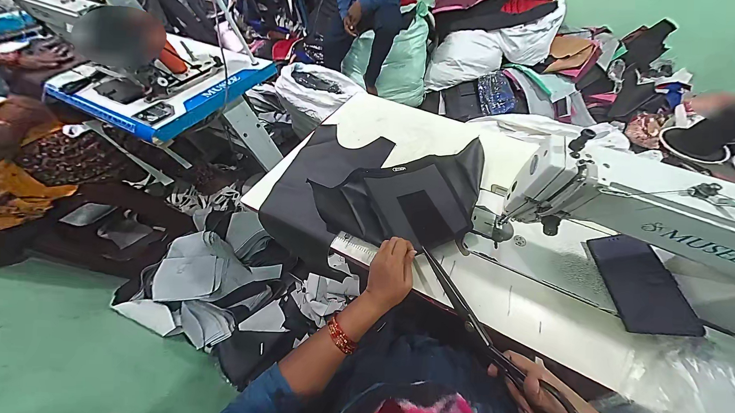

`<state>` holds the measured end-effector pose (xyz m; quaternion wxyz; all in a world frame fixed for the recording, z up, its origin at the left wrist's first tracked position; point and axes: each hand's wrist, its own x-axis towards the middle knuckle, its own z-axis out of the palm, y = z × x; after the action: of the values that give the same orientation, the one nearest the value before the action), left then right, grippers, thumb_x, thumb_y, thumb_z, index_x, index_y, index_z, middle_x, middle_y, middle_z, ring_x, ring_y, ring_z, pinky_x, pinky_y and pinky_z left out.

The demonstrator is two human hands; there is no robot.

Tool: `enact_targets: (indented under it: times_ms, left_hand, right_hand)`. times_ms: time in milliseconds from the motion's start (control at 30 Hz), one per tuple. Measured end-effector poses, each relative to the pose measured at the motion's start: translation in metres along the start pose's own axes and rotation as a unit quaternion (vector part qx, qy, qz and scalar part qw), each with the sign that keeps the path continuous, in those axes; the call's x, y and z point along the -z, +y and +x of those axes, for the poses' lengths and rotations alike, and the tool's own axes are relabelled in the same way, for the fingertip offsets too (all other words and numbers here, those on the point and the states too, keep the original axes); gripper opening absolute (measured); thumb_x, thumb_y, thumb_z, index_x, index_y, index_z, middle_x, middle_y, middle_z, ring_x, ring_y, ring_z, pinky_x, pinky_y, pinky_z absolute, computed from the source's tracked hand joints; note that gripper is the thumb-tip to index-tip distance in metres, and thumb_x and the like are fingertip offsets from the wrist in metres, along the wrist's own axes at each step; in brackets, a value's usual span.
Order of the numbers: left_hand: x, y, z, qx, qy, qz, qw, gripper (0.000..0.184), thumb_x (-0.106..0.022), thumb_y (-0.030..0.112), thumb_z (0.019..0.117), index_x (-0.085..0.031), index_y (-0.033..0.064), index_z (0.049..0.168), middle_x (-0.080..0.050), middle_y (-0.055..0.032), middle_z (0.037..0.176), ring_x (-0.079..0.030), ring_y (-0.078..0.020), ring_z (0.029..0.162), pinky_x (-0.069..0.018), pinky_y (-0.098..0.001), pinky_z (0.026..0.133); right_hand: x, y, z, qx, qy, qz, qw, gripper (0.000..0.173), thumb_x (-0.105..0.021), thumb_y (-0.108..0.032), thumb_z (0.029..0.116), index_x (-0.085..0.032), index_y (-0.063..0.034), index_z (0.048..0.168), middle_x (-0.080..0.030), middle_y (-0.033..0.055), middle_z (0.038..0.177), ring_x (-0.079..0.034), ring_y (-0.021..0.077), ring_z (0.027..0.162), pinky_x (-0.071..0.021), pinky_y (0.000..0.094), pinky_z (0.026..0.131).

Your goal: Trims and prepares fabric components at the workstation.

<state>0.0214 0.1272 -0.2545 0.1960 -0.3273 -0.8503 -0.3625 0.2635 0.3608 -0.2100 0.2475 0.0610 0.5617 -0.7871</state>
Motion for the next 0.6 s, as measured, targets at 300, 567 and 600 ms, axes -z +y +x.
enact_targets:
  times_ms: [300,567,600]
  left_hand:
    - [0.008,-0.002,-0.01,-0.113,-0.008,-0.039,0.993,0.04,-0.042,0.023,0.1045,-0.065,0.0024,0.079,-0.065,-0.0118,0.075,-0.065,-0.0248,0.078,-0.0534,-0.0336,0.075]
    - [0.034,-0.012,-0.021,-0.155,-0.139,-0.079,0.975,0.029,-0.062,0.029,0.0973,-0.075,0.0047,0.091,-0.074,-0.0096,0.084,-0.072,-0.0182,0.08,-0.06,-0.0314,0.075]
    - [0.042,-0.01,-0.017,-0.143,-0.183,-0.092,0.968,0.029,-0.065,0.026,0.097,-0.074,0.0008,0.109,-0.075,-0.0157,0.096,-0.072,-0.0228,0.084,-0.0601,-0.0355,0.078]
  right_hand:
    - [0.018,-0.014,-0.063,-0.046,0.319,-0.156,0.934,0.052,-0.069,-0.054,0.088,-0.057,-0.0125,0.117,-0.057,-0.0101,0.069,-0.05,0.0024,0.045,-0.0457,0.0215,0.041]
    - [0.043,-0.033,-0.035,-0.196,0.538,-0.408,0.711,0.06,-0.076,-0.029,0.0917,-0.056,-0.0053,0.143,-0.07,0.025,0.116,-0.068,0.0449,0.105,-0.05,0.0666,0.09]
    - [0.046,-0.035,-0.032,-0.189,0.551,-0.412,0.701,0.059,-0.074,-0.025,0.0921,-0.055,-0.005,0.144,-0.068,0.0257,0.122,-0.067,0.0457,0.11,-0.0497,0.0668,0.092]
